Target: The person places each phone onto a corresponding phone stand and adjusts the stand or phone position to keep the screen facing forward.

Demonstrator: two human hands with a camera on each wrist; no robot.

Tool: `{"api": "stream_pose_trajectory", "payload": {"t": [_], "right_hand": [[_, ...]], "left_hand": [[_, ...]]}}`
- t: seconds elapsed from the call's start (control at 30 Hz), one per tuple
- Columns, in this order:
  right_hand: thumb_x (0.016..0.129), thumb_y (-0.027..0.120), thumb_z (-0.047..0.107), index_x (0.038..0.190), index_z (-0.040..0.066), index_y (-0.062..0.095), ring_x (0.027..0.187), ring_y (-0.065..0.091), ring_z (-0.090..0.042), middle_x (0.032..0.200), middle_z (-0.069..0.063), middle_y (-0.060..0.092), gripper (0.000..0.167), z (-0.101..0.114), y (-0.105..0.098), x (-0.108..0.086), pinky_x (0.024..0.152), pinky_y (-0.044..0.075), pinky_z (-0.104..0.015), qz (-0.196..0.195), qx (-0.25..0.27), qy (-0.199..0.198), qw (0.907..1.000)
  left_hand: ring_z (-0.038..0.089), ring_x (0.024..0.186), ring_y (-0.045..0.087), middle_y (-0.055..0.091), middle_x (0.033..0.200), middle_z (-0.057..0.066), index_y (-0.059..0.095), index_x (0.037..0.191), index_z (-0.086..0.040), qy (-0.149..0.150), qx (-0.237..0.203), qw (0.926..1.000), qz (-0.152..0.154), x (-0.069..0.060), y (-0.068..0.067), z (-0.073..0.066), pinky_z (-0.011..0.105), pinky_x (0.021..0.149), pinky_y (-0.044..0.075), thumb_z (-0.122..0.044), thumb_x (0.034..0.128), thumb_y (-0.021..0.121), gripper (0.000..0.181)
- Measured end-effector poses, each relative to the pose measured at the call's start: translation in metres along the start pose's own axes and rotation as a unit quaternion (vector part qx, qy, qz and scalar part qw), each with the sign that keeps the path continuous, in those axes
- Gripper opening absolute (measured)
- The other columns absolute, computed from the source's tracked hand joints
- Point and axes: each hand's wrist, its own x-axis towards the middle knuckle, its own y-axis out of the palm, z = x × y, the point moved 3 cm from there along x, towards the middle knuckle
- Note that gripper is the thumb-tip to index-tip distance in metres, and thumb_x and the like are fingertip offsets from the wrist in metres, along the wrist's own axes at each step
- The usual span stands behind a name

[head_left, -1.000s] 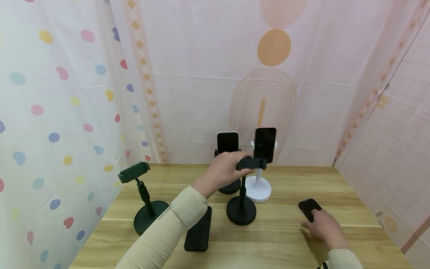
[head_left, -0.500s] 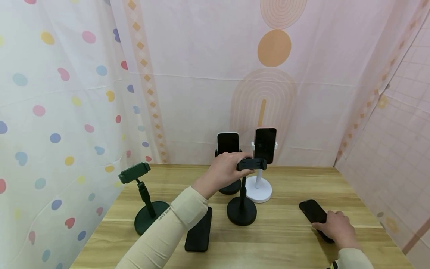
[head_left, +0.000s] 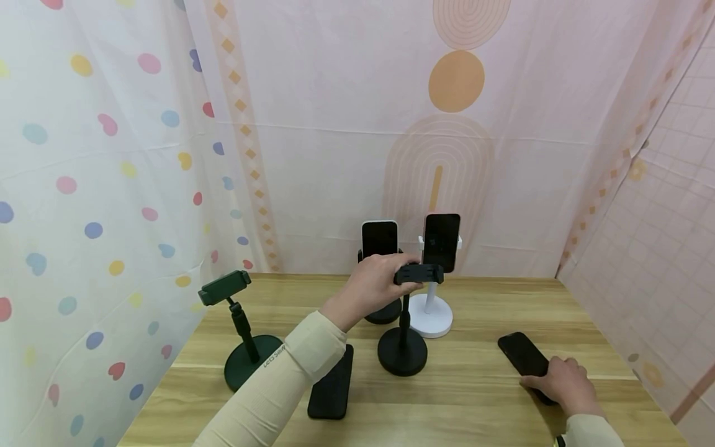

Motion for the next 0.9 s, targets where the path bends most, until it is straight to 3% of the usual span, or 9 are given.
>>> {"api": "stream_pose_trajectory", "payload": {"t": [0.23, 0.53, 0.9], "right_hand": [[0.079, 0.075, 0.060, 0.111, -0.025, 0.051, 0.091, 0.051, -0.052, 0.095, -0.038, 0.050, 0.094, -0.002, 0.004, 0.002, 0.078, 0.045, -0.060, 0.017, 0.007, 0.006, 0.9998], [0.081, 0.075, 0.052, 0.103, -0.025, 0.054, 0.086, 0.053, -0.048, 0.090, -0.035, 0.053, 0.083, -0.001, 0.009, 0.002, 0.078, 0.045, -0.058, -0.007, 0.005, -0.008, 0.9999], [0.084, 0.071, 0.052, 0.103, -0.025, 0.055, 0.088, 0.049, -0.051, 0.092, -0.037, 0.049, 0.080, -0.001, 0.014, 0.001, 0.080, 0.043, -0.059, 0.006, -0.005, 0.001, 1.0000]], "left_hand": [[0.015, 0.091, 0.068, 0.071, 0.114, 0.003, 0.067, 0.126, -0.010, -0.001, -0.003, 1.0000, -0.001, 0.000, 0.001, 0.000, 0.032, 0.082, 0.054, -0.029, 0.0893, 0.076, 0.043], [0.015, 0.090, 0.068, 0.072, 0.113, 0.003, 0.067, 0.126, -0.011, 0.001, 0.000, 1.0000, -0.008, -0.001, 0.001, 0.000, 0.031, 0.081, 0.054, -0.029, 0.0889, 0.077, 0.042], [0.014, 0.090, 0.068, 0.072, 0.112, 0.002, 0.067, 0.125, -0.011, -0.001, -0.008, 1.0000, -0.005, -0.001, 0.001, 0.000, 0.031, 0.081, 0.054, -0.029, 0.0896, 0.076, 0.041]]}}
